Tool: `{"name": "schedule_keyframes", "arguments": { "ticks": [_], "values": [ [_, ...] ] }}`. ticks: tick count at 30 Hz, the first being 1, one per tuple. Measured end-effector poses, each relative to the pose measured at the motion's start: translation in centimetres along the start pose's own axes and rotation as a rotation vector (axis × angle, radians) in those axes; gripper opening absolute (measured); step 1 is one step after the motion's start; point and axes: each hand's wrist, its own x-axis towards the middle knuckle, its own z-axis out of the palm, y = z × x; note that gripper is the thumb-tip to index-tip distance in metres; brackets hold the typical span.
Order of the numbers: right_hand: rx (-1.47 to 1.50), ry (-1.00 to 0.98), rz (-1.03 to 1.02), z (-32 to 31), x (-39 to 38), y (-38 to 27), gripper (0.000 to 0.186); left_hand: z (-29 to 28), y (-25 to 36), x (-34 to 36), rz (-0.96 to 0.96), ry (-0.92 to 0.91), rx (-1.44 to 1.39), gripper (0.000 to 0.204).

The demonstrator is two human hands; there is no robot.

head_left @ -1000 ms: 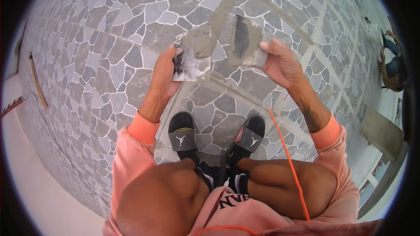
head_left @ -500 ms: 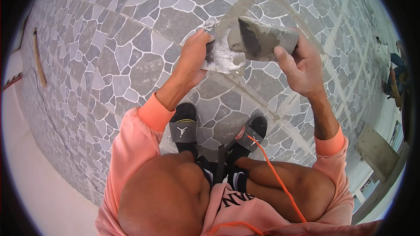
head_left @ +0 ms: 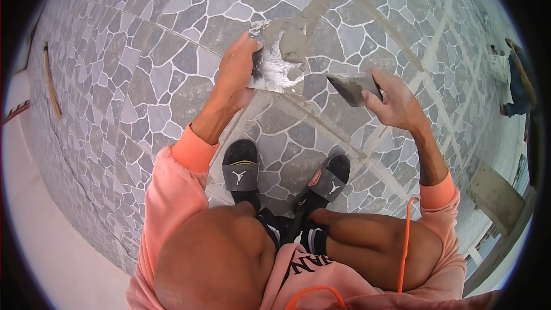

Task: The person applies grout to the gaps between floor tiles using two metal spatulas, smoothing the mixture into the seams by hand while squatting on the floor.

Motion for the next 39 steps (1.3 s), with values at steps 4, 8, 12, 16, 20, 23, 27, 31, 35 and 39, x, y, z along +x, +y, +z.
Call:
{"name": "schedule_keyframes", "arguments": {
  "ticks": [4, 8, 12, 16, 20, 23, 27, 31, 35, 39],
  "values": [
    [0.759, -0.03, 0.286, 0.7, -0.3, 0.8, 0.034, 0.4, 1.5, -0.7, 0.004, -0.022, -0.029, 0.035],
    [1.023, -0.03, 0.455, 2.2, -0.6, 2.1, 0.048, 0.3, 1.4, -0.4, 0.035, 0.025, 0.037, 0.041],
    [1.263, -0.135, 0.494, 3.7, -0.6, 1.9, 0.049, 0.8, 1.9, -0.2, 0.042, 0.049, 0.048, 0.038],
    [1.495, -0.173, 0.431, 5.2, -0.5, 2.6, 0.051, 0.0, 2.0, 0.0, 0.038, 0.01, 0.028, 0.034],
    [1.712, -0.189, 0.389, 4.2, -0.3, 1.1, 0.049, -1.0, 2.2, -0.1, 0.029, 0.089, -0.056, 0.033],
    [1.809, -0.243, 0.379, 4.3, -0.3, 1.8, 0.046, -1.2, 3.2, -0.5, 0.063, 0.082, -0.045, 0.033],
    [1.679, -0.288, 0.373, 4.5, -0.1, 2.6, 0.044, -3.2, 2.9, 0.3, 0.067, 0.079, -0.069, 0.032],
    [1.543, -0.24, 0.36, 3.6, 0.6, 1.6, 0.042, -2.3, 3.3, 0.5, 0.056, 0.094, -0.058, 0.031],
    [1.001, -0.11, 0.255, 1.9, 1.5, 1.2, 0.041, -2.3, 3.3, 1.5, 0.03, 0.029, -0.05, 0.027],
    [1.399, -0.071, 0.208, 1.3, 2.3, -0.2, 0.044, -4.2, 4.3, 1.7, 0.077, 0.028, -0.061, 0.028]
  ]
}}
